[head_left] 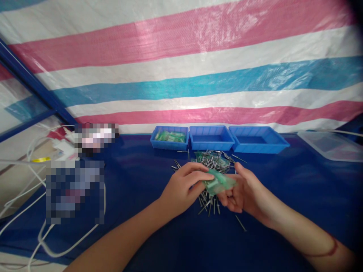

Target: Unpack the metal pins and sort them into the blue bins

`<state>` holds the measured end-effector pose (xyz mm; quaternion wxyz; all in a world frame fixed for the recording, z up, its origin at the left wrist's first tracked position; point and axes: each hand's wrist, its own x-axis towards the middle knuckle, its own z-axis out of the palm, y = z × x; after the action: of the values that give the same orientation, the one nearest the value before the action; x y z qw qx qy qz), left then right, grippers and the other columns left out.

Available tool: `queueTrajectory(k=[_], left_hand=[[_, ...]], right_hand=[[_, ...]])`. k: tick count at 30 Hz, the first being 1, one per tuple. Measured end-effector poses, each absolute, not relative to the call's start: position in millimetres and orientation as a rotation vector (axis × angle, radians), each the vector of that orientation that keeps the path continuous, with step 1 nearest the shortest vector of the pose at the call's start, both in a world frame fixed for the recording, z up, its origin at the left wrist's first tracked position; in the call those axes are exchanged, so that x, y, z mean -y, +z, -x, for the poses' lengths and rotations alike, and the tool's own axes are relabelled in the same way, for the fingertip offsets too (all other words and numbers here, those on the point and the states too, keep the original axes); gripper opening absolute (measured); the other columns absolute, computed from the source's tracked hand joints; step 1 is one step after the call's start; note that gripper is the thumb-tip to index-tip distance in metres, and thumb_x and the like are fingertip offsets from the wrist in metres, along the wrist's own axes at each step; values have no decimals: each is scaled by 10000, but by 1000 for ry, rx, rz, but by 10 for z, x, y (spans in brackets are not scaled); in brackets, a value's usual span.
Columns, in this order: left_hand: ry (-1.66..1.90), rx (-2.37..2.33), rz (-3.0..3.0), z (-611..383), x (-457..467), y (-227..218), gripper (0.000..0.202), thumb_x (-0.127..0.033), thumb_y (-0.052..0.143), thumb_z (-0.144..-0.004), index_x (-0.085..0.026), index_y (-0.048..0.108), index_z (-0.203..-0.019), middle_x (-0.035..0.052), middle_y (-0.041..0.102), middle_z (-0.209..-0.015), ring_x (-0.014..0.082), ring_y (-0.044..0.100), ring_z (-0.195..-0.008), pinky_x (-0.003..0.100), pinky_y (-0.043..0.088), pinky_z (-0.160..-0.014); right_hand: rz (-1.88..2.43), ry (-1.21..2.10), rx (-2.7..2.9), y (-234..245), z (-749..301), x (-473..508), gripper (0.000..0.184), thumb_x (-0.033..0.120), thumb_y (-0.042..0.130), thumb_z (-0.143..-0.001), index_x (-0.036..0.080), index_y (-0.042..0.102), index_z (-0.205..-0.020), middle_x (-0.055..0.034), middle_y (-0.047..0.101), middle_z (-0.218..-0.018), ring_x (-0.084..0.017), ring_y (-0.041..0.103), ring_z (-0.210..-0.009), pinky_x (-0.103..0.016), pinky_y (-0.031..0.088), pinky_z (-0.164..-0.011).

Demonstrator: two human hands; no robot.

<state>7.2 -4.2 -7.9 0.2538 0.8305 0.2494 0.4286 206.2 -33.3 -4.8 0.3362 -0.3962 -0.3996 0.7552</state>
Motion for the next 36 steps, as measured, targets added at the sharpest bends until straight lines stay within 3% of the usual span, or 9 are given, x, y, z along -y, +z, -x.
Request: queueTrajectory(k=[4, 7, 12, 17, 20, 23, 27, 31, 36], left_hand=[[1156, -606, -2373, -63, 46, -80, 238, -97, 499, -908, -230, 647, -1038, 72, 569, -1198, 169, 575, -1097, 312, 487, -909], [1139, -630, -2314, -76, 84, -50, 290, -108, 469, -914, -243, 599, -1136, 84, 518, -1274, 196, 520, -1179, 326, 473, -932], [996, -925, -1725, -131, 91, -100, 405, -373, 461, -944, -202, 418, -1308, 73, 594, -1046, 120, 592, -759, 241, 484, -638], [575, -846, -1246, -153, 27, -176, 710, -747, 238, -851, -124, 577, -809, -5, 517, -566, 84, 459, -456, 209, 335, -442], [493, -754, -1219, -155, 49, -137, 589, -720, 490, -782, -135, 541, -741, -16, 525, -571, 73, 463, -471, 205, 358, -471], [591, -723, -1267, -157, 69, -95, 451, -571, 653, -764, -132, 566, -819, -17, 546, -649, 75, 491, -530, 205, 400, -519], [869, -825, -1506, -127, 43, -79, 308, -436, 582, -871, -131, 617, -888, 7, 561, -730, 99, 520, -626, 223, 433, -591], [1038, -781, -2038, -58, 36, -58, 167, -242, 550, -906, -172, 681, -982, 66, 599, -971, 161, 582, -911, 287, 465, -824], [960, -615, -2326, -28, 84, -51, 305, -105, 445, -917, -231, 642, -1112, 87, 540, -1165, 171, 565, -1031, 296, 473, -864]], right_hand=[[1065, 1968, 969, -16, -2047, 382, 365, 515, 663, -783, 153, 617, -804, 5, 569, -587, -61, 449, -474, -171, 264, -424], [1100, 1868, 1015, -11, -2059, 392, 253, 414, 677, -805, 169, 629, -843, 18, 560, -598, -61, 463, -505, -169, 326, -465], [1146, 1002, 1674, -25, -2140, 377, 156, 318, 577, -894, 202, 679, -915, -42, 664, -808, -135, 594, -695, -241, 472, -614], [960, 62, 2145, -68, -2227, 388, 357, 115, 534, -888, 242, 632, -1207, -102, 633, -1154, -196, 620, -1017, -304, 506, -822], [932, -53, 2212, -93, -2224, 396, 386, 92, 535, -885, 238, 605, -1236, -107, 628, -1176, -196, 617, -1045, -309, 511, -847], [1023, 64, 2134, -90, -2172, 399, 374, 142, 542, -894, 243, 565, -1254, -96, 640, -1173, -200, 629, -1024, -330, 514, -860], [1315, 714, 1717, -35, -2067, 399, 240, 379, 514, -918, 195, 578, -1058, -49, 671, -804, -142, 607, -627, -259, 486, -547], [1289, 1624, 1295, 0, -1982, 403, 541, 640, 342, -899, 166, 565, -769, -23, 602, -586, -95, 476, -432, -212, 325, -389], [1117, 1978, 921, -20, -1954, 427, 425, 575, 552, -843, 158, 584, -764, 0, 589, -590, -71, 483, -448, -186, 318, -416]])
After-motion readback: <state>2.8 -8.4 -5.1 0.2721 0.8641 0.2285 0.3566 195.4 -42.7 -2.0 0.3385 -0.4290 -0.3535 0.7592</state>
